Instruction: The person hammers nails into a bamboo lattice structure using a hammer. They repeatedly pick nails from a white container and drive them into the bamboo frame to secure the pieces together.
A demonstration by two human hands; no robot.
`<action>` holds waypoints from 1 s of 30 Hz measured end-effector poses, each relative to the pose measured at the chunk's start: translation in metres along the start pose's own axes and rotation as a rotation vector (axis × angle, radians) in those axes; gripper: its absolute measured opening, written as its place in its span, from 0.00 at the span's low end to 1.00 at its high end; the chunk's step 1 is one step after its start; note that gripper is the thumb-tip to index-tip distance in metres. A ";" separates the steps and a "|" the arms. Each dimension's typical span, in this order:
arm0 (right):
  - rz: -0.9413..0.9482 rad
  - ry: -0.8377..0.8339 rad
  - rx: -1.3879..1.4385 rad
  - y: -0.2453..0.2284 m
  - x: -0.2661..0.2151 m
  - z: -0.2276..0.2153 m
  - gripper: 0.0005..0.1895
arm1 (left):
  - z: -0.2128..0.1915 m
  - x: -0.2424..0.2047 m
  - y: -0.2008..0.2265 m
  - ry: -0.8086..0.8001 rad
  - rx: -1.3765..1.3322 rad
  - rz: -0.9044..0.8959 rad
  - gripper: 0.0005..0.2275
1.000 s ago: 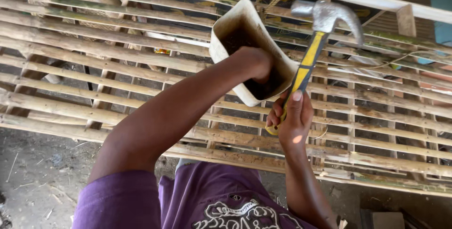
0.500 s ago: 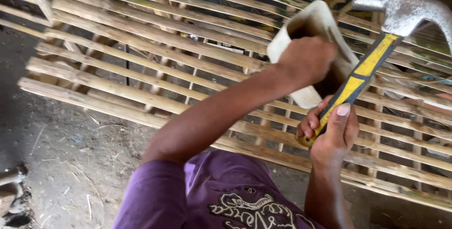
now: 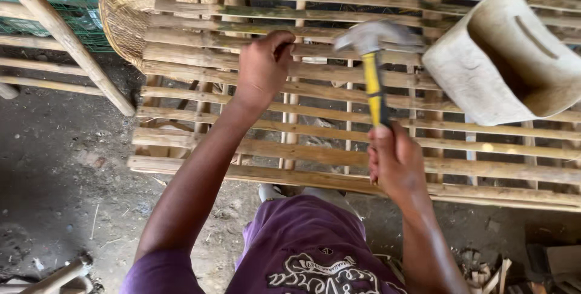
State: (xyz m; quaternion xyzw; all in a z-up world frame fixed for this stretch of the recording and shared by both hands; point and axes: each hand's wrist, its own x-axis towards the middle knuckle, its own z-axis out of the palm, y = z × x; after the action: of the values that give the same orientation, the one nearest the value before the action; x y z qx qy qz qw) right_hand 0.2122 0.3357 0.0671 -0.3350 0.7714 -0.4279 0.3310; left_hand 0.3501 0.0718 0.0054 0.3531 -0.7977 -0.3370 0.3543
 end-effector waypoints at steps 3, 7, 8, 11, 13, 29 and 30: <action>-0.120 -0.014 -0.533 -0.006 0.008 0.022 0.23 | -0.009 -0.003 -0.009 -0.037 0.018 -0.054 0.03; 0.066 -0.038 -0.421 -0.008 0.008 0.031 0.21 | 0.001 -0.004 -0.008 0.005 0.130 -0.009 0.04; 0.070 -0.029 -0.404 -0.009 0.003 0.027 0.21 | 0.006 -0.006 -0.008 0.002 0.151 -0.052 0.05; 0.022 0.001 -0.220 -0.021 -0.013 0.024 0.21 | 0.008 -0.010 -0.013 0.012 0.128 -0.043 0.05; -0.071 0.036 -0.083 -0.034 -0.022 0.023 0.21 | 0.010 -0.008 -0.013 0.035 0.131 -0.027 0.06; 0.106 -0.046 -0.031 0.008 0.038 0.018 0.22 | -0.040 -0.008 -0.031 -0.283 0.299 0.174 0.08; 0.132 -0.092 0.087 0.010 0.043 0.015 0.22 | -0.048 -0.008 -0.031 -0.280 0.364 0.220 0.10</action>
State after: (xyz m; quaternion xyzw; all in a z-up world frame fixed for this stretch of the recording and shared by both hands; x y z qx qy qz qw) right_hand 0.1980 0.2987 0.0424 -0.2880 0.7566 -0.4225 0.4076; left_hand 0.4026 0.0481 0.0032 0.2720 -0.9201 -0.1930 0.2055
